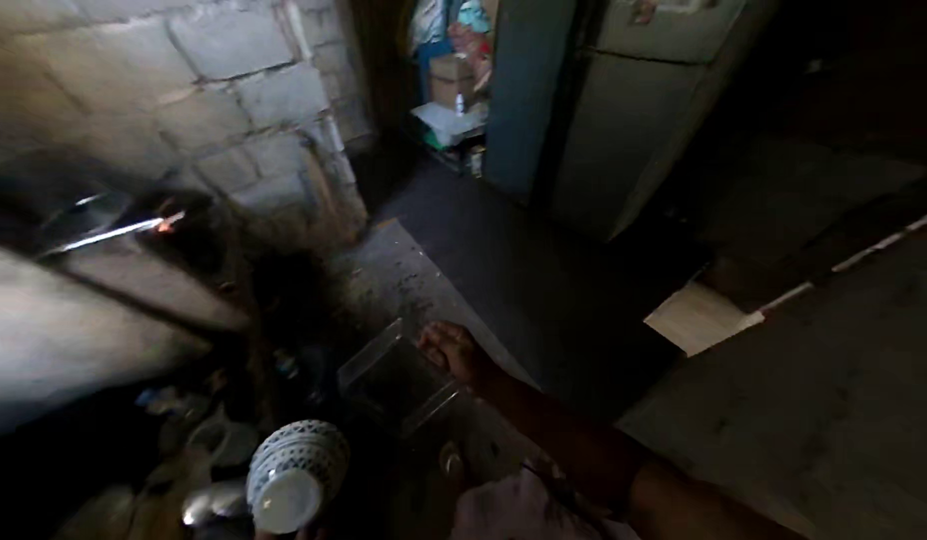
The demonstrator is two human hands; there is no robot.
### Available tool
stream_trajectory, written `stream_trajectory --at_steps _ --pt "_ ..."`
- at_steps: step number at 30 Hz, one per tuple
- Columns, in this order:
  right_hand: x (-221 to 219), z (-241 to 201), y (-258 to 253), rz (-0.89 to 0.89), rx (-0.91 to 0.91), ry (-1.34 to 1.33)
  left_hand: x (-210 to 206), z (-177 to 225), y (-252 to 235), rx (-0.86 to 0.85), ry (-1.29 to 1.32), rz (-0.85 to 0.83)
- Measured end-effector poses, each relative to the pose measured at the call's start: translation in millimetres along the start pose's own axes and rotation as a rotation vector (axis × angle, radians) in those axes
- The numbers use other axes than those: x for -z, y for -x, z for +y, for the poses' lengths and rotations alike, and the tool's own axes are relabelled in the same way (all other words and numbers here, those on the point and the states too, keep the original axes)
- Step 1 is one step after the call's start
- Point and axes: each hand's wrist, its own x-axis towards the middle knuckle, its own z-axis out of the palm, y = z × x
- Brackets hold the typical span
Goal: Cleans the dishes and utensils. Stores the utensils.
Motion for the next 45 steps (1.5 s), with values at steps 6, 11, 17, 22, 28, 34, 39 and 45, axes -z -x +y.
stream_trajectory --at_steps 6,11,17,22,28,34,39,45 --pt "108 -46 -126 0.404 0.046 0.129 -118 -32 -221 0.347 -0.010 -0.163" --pt "198 -93 -179 0.772 0.031 0.131 -245 -79 -332 0.509 -0.062 -0.169" --pt "345 -121 -265 0.936 0.138 0.084 -384 -155 -453 0.587 0.004 -0.292" --pt "456 -169 -381 0.778 0.099 0.012 -517 -201 -545 0.568 -0.012 -0.331" --pt "513 -209 -490 0.412 -0.009 0.319 -620 -243 -667 0.533 -0.261 -0.394" --pt "556 -218 -595 0.021 -0.068 0.249 -707 -280 -810 0.627 -0.556 -0.622" --pt "592 -241 -676 0.326 -0.026 -0.081 -809 -316 -894 0.705 -0.609 -1.105" --pt "620 -295 -747 0.802 -0.172 -0.146 -926 -377 -974 0.725 -0.755 -1.352"
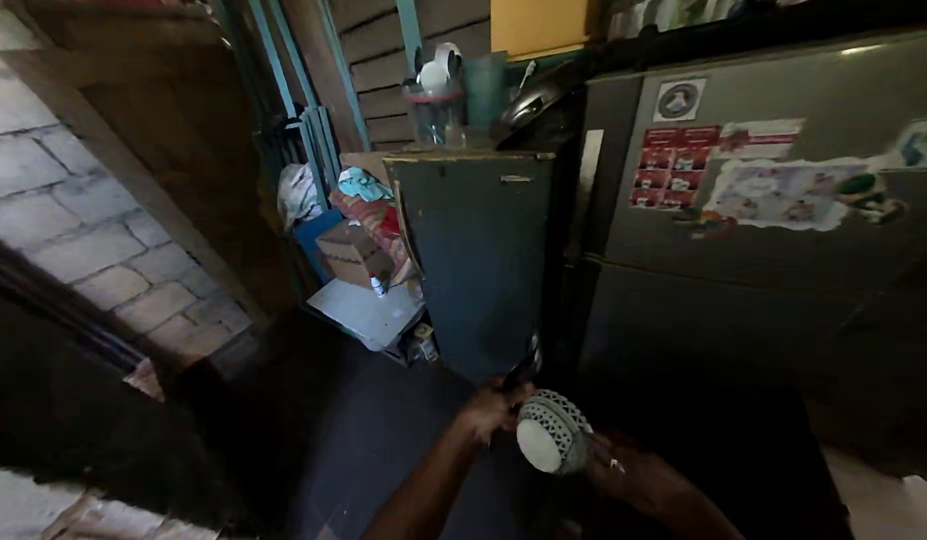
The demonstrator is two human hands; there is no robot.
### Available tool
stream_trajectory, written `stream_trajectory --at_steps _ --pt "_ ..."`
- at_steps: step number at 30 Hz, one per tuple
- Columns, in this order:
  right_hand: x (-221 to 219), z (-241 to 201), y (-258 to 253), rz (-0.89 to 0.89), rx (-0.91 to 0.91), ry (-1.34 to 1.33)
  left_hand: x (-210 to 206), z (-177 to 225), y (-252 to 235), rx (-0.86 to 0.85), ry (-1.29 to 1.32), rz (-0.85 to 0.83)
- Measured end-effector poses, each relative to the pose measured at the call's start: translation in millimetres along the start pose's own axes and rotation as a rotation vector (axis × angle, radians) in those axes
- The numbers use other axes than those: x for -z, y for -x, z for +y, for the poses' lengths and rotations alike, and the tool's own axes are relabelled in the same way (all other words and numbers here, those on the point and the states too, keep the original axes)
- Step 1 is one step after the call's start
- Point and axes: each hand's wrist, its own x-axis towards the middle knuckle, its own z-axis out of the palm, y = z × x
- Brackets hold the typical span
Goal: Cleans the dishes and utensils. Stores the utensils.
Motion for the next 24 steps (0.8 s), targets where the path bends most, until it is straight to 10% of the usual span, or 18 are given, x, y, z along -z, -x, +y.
stream_trajectory --at_steps 16,20,24 --pt "2 -89 -287 -0.014 0.177 0.275 167 92 -207 -0.154 -0.087 0.038" --pt "-7 -91 -335 -0.035 0.212 -0.013 231 144 -216 -0.535 -0.132 0.054" --pt "-39 -112 -365 0.048 0.305 -0.004 301 290 -233 -1.068 0.011 0.210"
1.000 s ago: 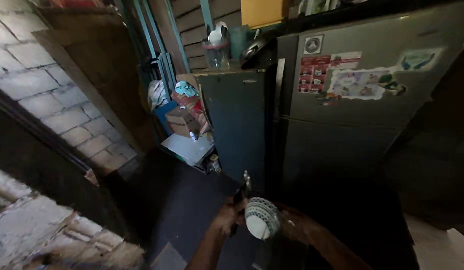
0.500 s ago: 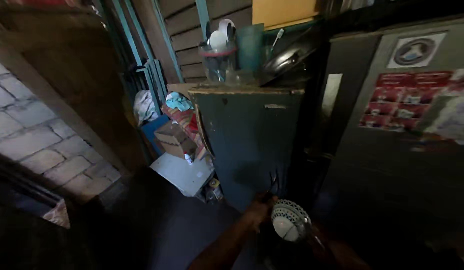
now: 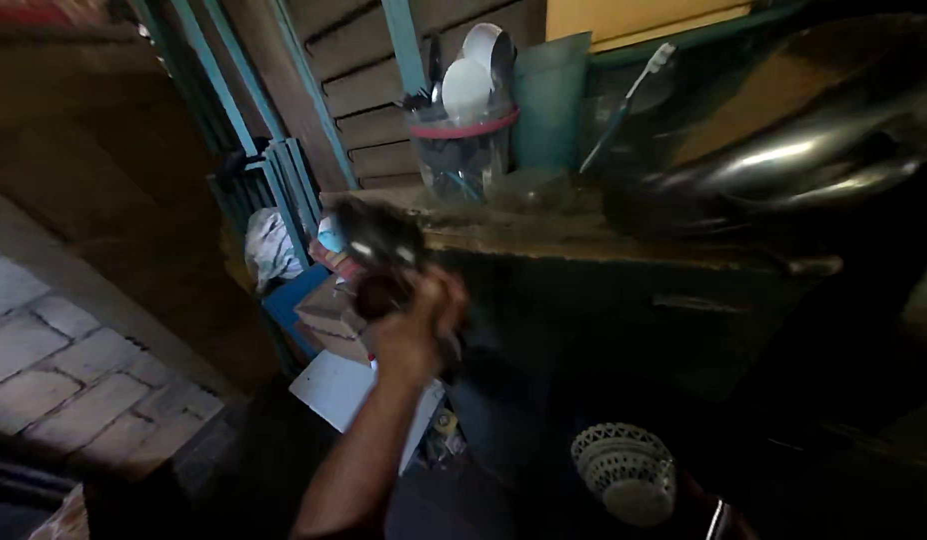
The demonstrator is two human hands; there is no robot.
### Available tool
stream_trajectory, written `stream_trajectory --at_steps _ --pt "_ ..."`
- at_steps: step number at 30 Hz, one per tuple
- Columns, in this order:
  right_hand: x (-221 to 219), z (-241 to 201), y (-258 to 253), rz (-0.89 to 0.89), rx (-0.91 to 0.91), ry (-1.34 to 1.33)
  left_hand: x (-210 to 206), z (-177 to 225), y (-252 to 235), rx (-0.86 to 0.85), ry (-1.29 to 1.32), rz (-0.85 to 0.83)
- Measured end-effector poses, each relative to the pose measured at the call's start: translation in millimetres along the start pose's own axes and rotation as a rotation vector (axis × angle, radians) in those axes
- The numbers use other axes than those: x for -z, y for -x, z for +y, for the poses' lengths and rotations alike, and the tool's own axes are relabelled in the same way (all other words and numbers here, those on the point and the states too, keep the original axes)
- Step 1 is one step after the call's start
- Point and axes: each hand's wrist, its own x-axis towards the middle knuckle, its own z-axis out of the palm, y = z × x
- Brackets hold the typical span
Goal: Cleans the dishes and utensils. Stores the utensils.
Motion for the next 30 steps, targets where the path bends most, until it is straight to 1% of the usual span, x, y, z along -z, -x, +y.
stream_trajectory --at_steps 1,2,4,5,7,8,9,11,13,14,16,17,19,20,21,22,23,25,26,27,28,29,30 --pt "-14 -15 -2 0.045 -0.020 0.092 7 10 -44 -0.133 0.043 0.018" --pt "-29 -37 -4 0.069 -0.076 0.169 13 17 -91 -0.262 0.100 0.040" --pt "-46 -59 -9 0.115 -0.153 0.235 21 24 -182 -0.424 0.165 0.108" --pt "-50 -63 -11 0.132 -0.183 0.232 22 22 -223 -0.452 0.167 0.169" --pt "-60 -61 -16 0.185 -0.177 0.146 25 7 -292 -0.420 0.132 0.255" --pt "-65 -59 -19 0.207 -0.170 0.060 25 -5 -316 -0.371 0.084 0.254" --pt "-70 -57 -22 0.228 -0.172 -0.038 26 -17 -334 -0.315 0.026 0.216" --pt "-77 -55 -27 0.260 -0.159 -0.172 23 -39 -354 -0.215 -0.108 0.148" --pt "-84 -52 -32 0.278 -0.142 -0.273 17 -49 -365 -0.138 -0.280 0.064" --pt "-86 -51 -33 0.295 -0.144 -0.314 16 -49 -368 -0.090 -0.396 0.002" --pt "-94 -52 -35 0.374 -0.178 -0.367 17 -45 -370 0.059 -0.639 -0.118" --pt "-98 -54 -36 0.400 -0.184 -0.372 16 -44 -371 0.118 -0.699 -0.149" --pt "-105 -62 -36 0.440 -0.187 -0.357 5 -39 -367 0.185 -0.657 -0.135" --pt "-105 -61 -35 0.454 -0.166 -0.305 1 -40 -364 0.207 -0.605 -0.124" --pt "-103 -57 -32 0.439 -0.116 -0.168 1 -41 -362 0.216 -0.598 -0.122" --pt "-96 -44 -31 0.410 -0.040 0.018 1 -42 -363 0.217 -0.661 -0.123" --pt "-86 -22 -31 0.399 0.055 0.162 0 -41 -364 0.221 -0.785 -0.132" --pt "-79 -1 -29 0.399 0.161 0.256 -2 -37 -362 0.227 -0.998 -0.173" --pt "-77 2 -29 0.390 0.182 0.210 -2 -37 -364 0.208 -0.994 -0.166" --pt "-77 2 -28 0.380 0.180 0.139 0 -43 -371 0.163 -0.913 -0.119" --pt "-79 -5 -26 0.374 0.144 0.111 3 -51 -378 0.112 -0.776 -0.063" --pt "-83 -20 -24 0.379 0.054 0.105 5 -55 -383 0.069 -0.612 -0.033" --pt "-88 -42 -23 0.358 -0.079 0.081 6 -55 -385 0.044 -0.454 -0.031"
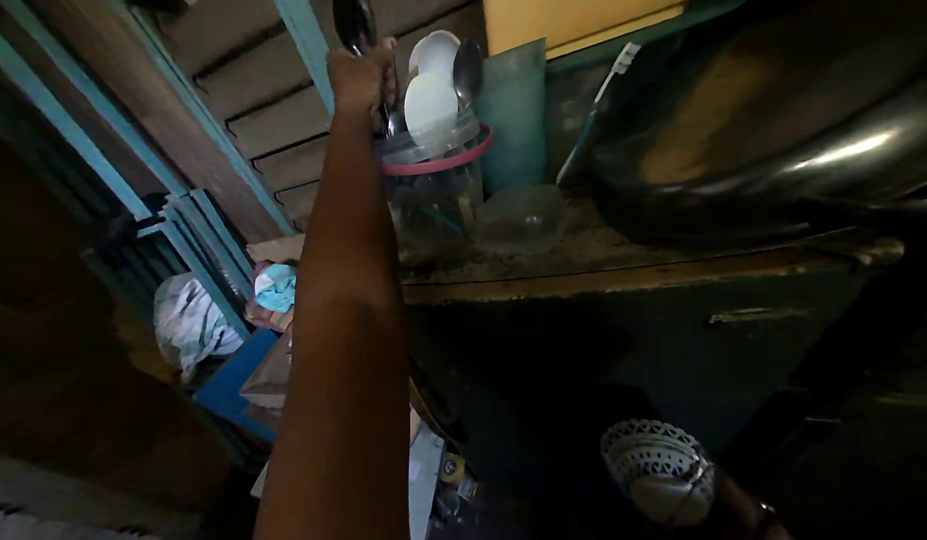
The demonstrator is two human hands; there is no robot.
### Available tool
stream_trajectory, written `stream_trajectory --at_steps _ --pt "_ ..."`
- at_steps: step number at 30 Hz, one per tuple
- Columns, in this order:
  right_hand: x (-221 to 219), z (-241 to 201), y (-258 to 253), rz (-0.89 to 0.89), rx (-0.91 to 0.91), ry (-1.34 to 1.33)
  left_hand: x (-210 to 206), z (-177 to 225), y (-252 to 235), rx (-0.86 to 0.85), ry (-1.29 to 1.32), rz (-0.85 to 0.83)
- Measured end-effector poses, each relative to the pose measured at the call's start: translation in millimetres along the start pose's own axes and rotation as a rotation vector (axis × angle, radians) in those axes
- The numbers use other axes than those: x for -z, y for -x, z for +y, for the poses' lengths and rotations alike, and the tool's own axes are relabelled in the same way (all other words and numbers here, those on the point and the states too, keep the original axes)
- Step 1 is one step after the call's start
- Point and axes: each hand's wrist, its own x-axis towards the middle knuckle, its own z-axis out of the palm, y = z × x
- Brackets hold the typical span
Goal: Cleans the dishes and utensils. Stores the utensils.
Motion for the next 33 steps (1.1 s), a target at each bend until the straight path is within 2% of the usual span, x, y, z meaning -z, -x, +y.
stream_trajectory --at_steps 2,4,5,8,11,12,14,16,17,20,24,27,29,31,33 --pt "5 -6 -1 -0.048 -0.069 -0.010 5 -1 -4 -0.033 0.150 -0.018" --pt "8 24 -5 -0.034 0.171 0.040 11 -5 -9 -0.043 0.157 -0.046" --pt "4 19 -3 -0.009 0.194 0.095 13 -7 -10 -0.033 0.156 -0.053" --pt "-14 -35 11 0.017 -0.018 0.227 20 -10 -5 0.035 0.236 -0.115" --pt "-10 -20 4 -0.076 0.042 -0.140 29 -3 2 0.033 0.377 -0.228" --pt "-5 -7 0 -0.095 0.090 -0.181 31 -1 1 0.018 0.383 -0.226" --pt "1 21 -6 -0.072 0.229 -0.081 28 8 1 -0.059 0.246 -0.133" --pt "-4 8 -3 -0.040 0.141 0.127 21 8 -1 -0.132 0.033 -0.097" --pt "-8 0 -2 -0.018 0.081 0.182 19 4 -4 -0.145 -0.038 -0.140" --pt "-13 -8 0 -0.034 0.012 0.100 15 -7 -15 -0.141 -0.165 -0.312" --pt "-10 6 -4 0.012 0.033 0.185 5 -3 -4 -0.055 -0.401 -0.194" --pt "-5 21 -2 0.081 0.128 0.279 12 13 16 0.016 -0.414 -0.318" --pt "-6 11 5 0.091 0.142 0.169 23 30 30 0.066 -0.418 -0.430" --pt "-6 8 7 0.091 0.125 0.022 30 34 25 0.074 -0.389 -0.513" --pt "4 34 3 0.107 0.165 0.077 37 34 20 0.044 -0.290 -0.510"
